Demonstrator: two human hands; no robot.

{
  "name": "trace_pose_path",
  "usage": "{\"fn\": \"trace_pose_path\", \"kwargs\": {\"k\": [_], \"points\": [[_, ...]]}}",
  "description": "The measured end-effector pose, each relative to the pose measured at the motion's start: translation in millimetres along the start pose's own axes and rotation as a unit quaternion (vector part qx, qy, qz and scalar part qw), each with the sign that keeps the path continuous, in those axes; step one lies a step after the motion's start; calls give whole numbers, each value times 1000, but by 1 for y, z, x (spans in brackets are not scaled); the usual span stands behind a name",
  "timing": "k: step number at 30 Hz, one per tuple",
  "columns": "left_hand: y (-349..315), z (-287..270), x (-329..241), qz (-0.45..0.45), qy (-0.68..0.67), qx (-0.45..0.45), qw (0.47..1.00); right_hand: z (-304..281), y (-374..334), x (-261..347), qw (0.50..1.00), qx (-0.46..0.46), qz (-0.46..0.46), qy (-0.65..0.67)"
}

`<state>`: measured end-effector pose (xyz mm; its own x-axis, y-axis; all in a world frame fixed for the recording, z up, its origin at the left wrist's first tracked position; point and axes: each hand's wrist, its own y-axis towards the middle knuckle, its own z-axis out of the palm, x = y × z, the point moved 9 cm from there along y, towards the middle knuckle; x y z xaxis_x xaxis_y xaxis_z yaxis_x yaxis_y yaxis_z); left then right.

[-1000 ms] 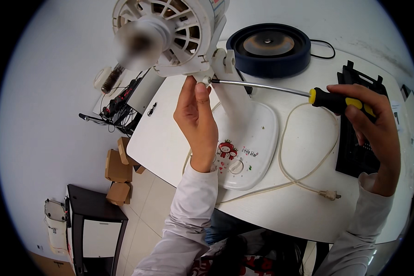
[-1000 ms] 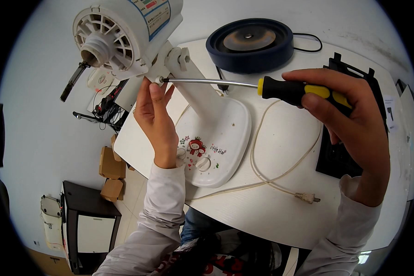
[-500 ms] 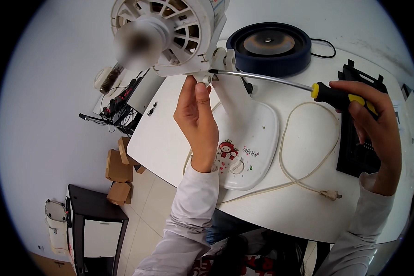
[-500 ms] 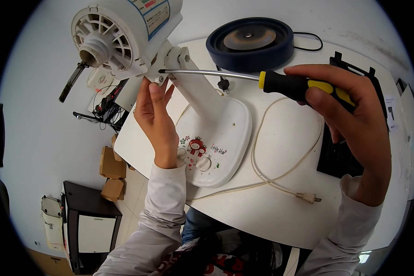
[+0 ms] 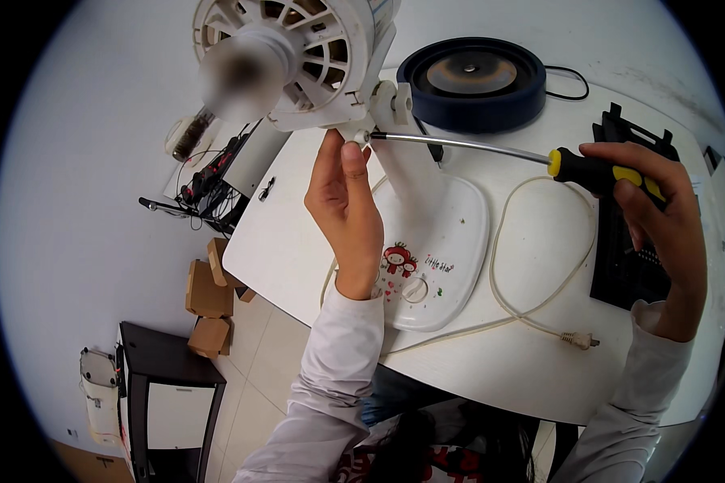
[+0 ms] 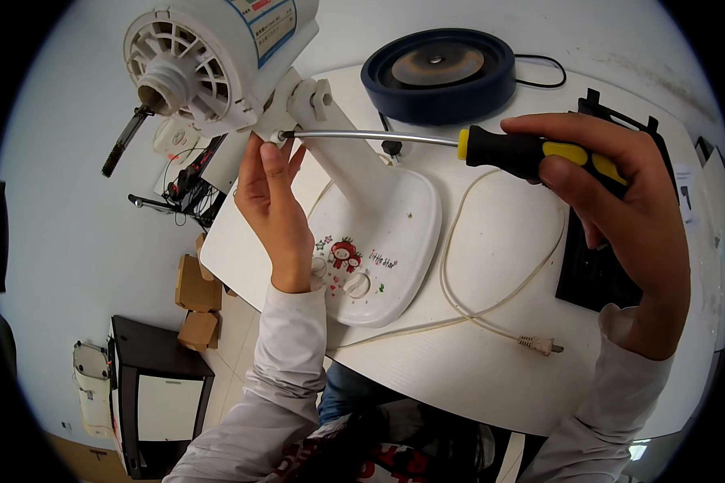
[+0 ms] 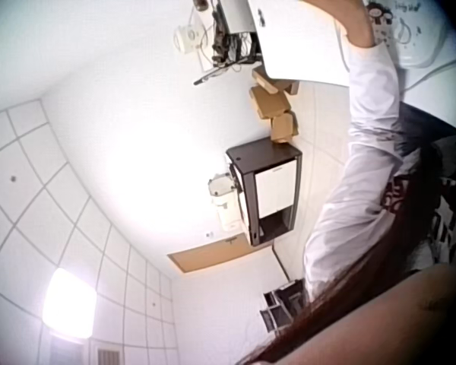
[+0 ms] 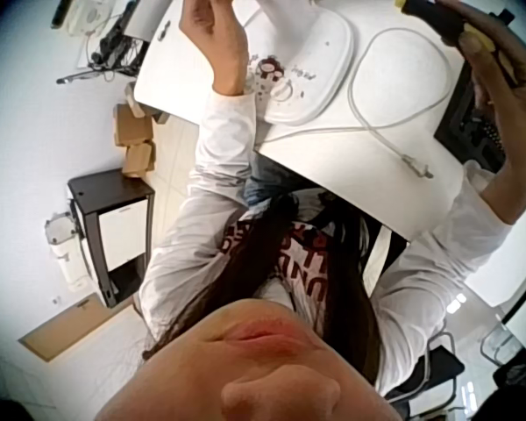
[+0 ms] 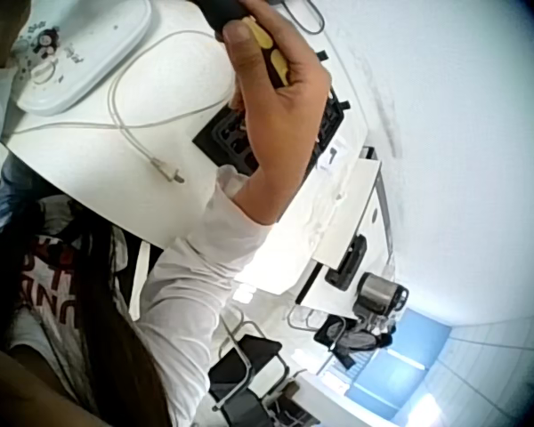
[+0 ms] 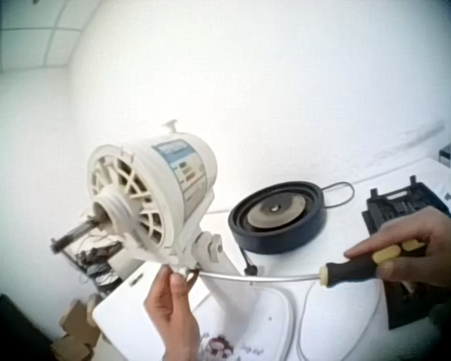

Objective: The person uses a screwdriver to remove screws from a white desk fan, detaching the fan head from the base and then unscrewing the base. Screws are placed on the table as they are removed.

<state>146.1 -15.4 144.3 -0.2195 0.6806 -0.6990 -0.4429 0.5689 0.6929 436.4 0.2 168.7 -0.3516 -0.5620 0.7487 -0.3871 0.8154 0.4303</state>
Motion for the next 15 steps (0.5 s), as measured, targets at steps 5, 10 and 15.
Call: {"fn": "trace_pose_path", "kwargs": {"k": [5,10,15], "points": [[0,0,0,-1,7,6,1000,4,1,-2,1000,13,2,9],[0,1,0,1,1,8,1000,4,1,-2,1000,12,7,3],[0,1,-1,7,0,6,1000,2,1,-2,1000,3,4,3]]}}
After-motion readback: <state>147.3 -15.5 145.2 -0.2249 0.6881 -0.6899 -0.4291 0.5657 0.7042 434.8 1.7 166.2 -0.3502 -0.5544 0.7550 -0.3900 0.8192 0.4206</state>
